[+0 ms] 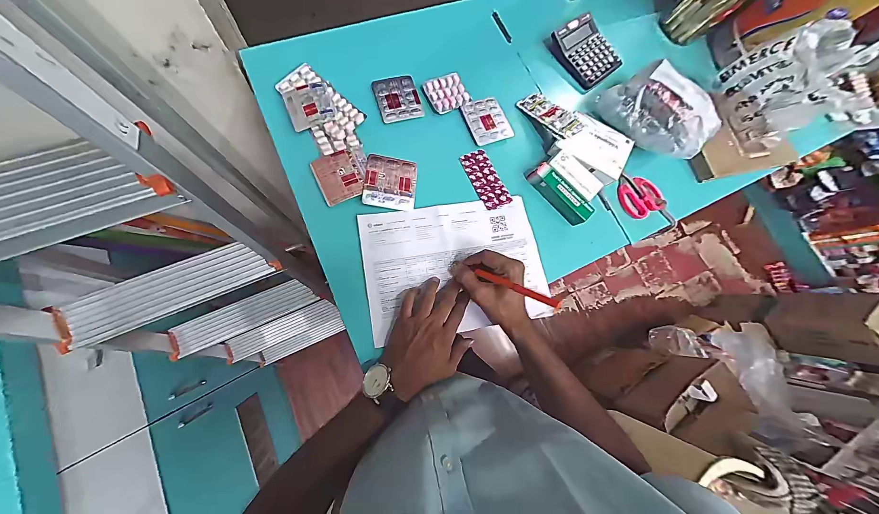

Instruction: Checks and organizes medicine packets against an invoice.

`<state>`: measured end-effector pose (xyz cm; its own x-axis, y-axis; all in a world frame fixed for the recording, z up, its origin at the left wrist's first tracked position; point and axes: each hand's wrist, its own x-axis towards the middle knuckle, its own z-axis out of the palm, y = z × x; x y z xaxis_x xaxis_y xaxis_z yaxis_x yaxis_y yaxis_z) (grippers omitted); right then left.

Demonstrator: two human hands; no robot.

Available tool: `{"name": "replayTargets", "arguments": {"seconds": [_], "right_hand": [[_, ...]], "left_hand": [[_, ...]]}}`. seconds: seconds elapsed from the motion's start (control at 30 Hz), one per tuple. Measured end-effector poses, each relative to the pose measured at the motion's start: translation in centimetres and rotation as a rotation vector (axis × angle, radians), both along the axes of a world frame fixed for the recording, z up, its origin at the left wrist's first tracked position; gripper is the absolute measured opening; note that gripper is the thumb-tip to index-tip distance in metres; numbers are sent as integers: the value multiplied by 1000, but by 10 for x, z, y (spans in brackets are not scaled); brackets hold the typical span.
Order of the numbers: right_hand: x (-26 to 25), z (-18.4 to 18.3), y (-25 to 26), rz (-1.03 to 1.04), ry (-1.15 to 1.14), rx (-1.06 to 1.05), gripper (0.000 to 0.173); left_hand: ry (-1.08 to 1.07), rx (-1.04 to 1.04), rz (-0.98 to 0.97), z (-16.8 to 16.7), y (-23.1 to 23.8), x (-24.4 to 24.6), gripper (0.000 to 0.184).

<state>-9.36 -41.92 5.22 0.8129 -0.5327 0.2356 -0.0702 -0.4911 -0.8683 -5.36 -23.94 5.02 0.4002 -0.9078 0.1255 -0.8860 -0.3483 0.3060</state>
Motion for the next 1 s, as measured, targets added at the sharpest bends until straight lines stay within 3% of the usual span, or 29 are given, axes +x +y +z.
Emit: {"name": "replayTargets", "arguments": {"seconds": [0.17,0.23,0.47,1.0], "right_hand": [[-6,0,-19,41,-132,493,10],[-5,0,-24,64,-164,574,13],[-3,2,-23,77,-188,619,9],[-2,1,-24,94,-232,652,7]], "left_hand": [[55,-66,51,1,20,1,60],[22,-100,144,-2,37,-2,56],[2,-228,407,-14,70,-6,47],[-172,-240,475,-13,52,0,34]]}}
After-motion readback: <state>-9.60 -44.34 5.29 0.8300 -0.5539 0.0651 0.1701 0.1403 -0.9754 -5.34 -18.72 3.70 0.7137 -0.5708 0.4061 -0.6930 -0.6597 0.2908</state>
